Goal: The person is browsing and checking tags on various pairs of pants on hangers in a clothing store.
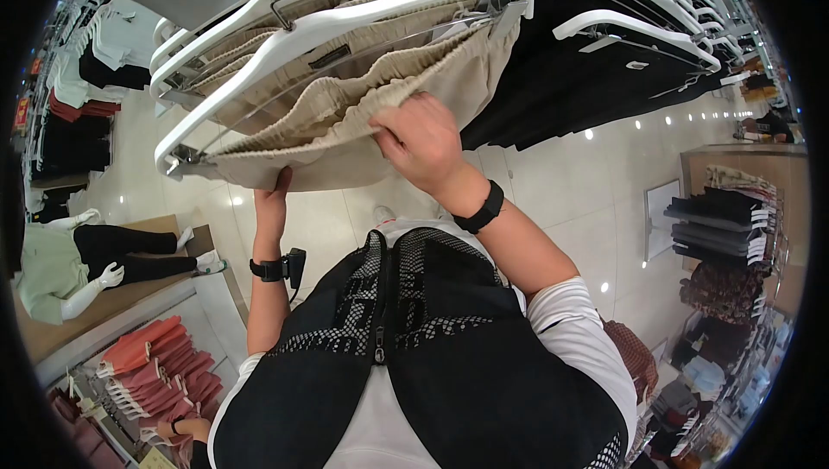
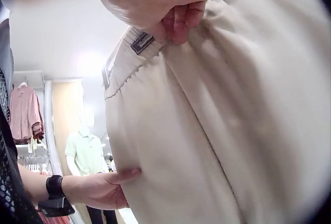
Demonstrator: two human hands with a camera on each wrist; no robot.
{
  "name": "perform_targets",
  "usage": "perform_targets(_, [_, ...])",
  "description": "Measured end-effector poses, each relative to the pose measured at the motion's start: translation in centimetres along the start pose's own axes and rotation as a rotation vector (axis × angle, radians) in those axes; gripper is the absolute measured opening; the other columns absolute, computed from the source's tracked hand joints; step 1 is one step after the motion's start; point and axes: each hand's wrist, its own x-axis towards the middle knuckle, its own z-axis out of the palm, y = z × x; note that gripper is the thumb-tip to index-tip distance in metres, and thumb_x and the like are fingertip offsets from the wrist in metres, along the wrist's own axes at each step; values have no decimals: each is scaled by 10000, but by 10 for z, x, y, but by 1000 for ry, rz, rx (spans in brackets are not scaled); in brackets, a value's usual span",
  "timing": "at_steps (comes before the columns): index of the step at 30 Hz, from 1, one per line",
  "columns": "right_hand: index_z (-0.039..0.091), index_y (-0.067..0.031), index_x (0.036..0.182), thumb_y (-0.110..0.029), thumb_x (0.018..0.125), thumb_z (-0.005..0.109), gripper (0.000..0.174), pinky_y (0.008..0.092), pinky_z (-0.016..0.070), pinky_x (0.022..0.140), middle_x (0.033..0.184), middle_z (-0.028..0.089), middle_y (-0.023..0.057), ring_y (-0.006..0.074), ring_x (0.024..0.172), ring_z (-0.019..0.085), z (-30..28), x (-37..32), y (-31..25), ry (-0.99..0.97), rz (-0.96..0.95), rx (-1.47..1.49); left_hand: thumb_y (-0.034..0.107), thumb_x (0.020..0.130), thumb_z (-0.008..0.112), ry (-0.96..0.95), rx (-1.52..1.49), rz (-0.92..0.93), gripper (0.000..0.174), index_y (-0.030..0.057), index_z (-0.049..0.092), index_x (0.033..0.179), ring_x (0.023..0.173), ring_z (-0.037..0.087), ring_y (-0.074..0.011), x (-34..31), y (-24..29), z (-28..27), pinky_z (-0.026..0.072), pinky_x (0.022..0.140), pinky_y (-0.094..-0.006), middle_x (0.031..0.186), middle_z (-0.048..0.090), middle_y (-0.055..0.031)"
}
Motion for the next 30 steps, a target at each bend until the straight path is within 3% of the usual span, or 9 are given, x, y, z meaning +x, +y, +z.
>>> perform_targets(2, [632, -91, 881, -64, 723, 734, 190, 364, 449, 525, 652, 608, 77, 259, 576, 592, -3, 14, -5, -80, 106, -15, 197, 920, 646, 12, -4, -46, 292, -44, 637, 1085, 961, 572, -137, -2, 8, 2, 432, 872, -272, 1041, 666, -71])
perform_targets(5, [638, -94, 961, -162, 781, 732, 215, 342, 458, 518, 579, 591, 61, 241, 520, 588, -13, 33, -9, -391, 271, -202, 257, 918, 649, 29, 8, -65, 358, -71, 640, 1062, 944, 569, -132, -4, 17, 3, 432, 865, -270, 1008, 673, -74])
perform_targets(8, [629, -96, 988, -251, 835, 687, 226, 371, 467, 533, 556, 580, 94, 291, 539, 594, -19, 54, -9, -415, 213, -227, 282, 922, 642, 34, 14, -63, 384, -78, 643, 1055, 937, 567, -128, -4, 17, 4, 430, 866, -268, 998, 676, -71])
perform_targets(11, [624, -74, 915, -276, 845, 654, 216, 432, 481, 561, 626, 622, 130, 338, 613, 628, -18, 65, 0, -490, 209, -166, 287, 924, 639, 42, 4, -65, 391, -79, 644, 1061, 938, 566, -125, -5, 15, 3, 429, 866, -267, 1000, 677, -72])
perform_targets(17, [638, -54, 830, -326, 880, 592, 281, 450, 487, 616, 599, 602, 143, 360, 631, 623, -32, 86, -11, -706, 400, -131, 304, 928, 632, 62, -6, -72, 404, -75, 647, 1065, 943, 565, -127, -9, 13, 1, 428, 867, -265, 1006, 676, -75])
perform_targets(23, [658, -65, 859, -314, 862, 630, 251, 421, 485, 568, 591, 597, 141, 337, 602, 623, -39, 78, -11, -536, 374, -204, 303, 926, 633, 47, 16, -106, 390, -64, 659, 1056, 946, 572, -128, -8, 3, -6, 427, 869, -264, 998, 681, -77])
perform_targets(27, [660, -77, 926, -232, 839, 682, 179, 323, 472, 521, 579, 589, 101, 251, 518, 593, -51, 63, -12, -371, 282, -126, 282, 924, 638, -27, 85, -105, 378, -49, 629, 1105, 984, 569, -137, -12, 9, -11, 427, 889, -280, 1043, 666, -78])
perform_targets(29, [648, -75, 952, -171, 832, 699, 162, 268, 460, 518, 611, 602, 68, 184, 513, 577, -66, 54, -5, -301, 335, -28, 263, 916, 650, 35, -86, 15, 384, -34, 590, 1153, 1007, 562, -145, -14, 15, -11, 421, 911, -290, 1072, 645, -71])
perform_targets(30, [638, -69, 955, -151, 833, 699, 159, 253, 453, 525, 649, 599, 53, 159, 534, 565, -70, 49, 2, -171, 341, -14, 254, 912, 656, 69, -172, 75, 394, -26, 570, 1176, 1019, 559, -148, -14, 20, -11, 419, 922, -295, 1087, 635, -67])
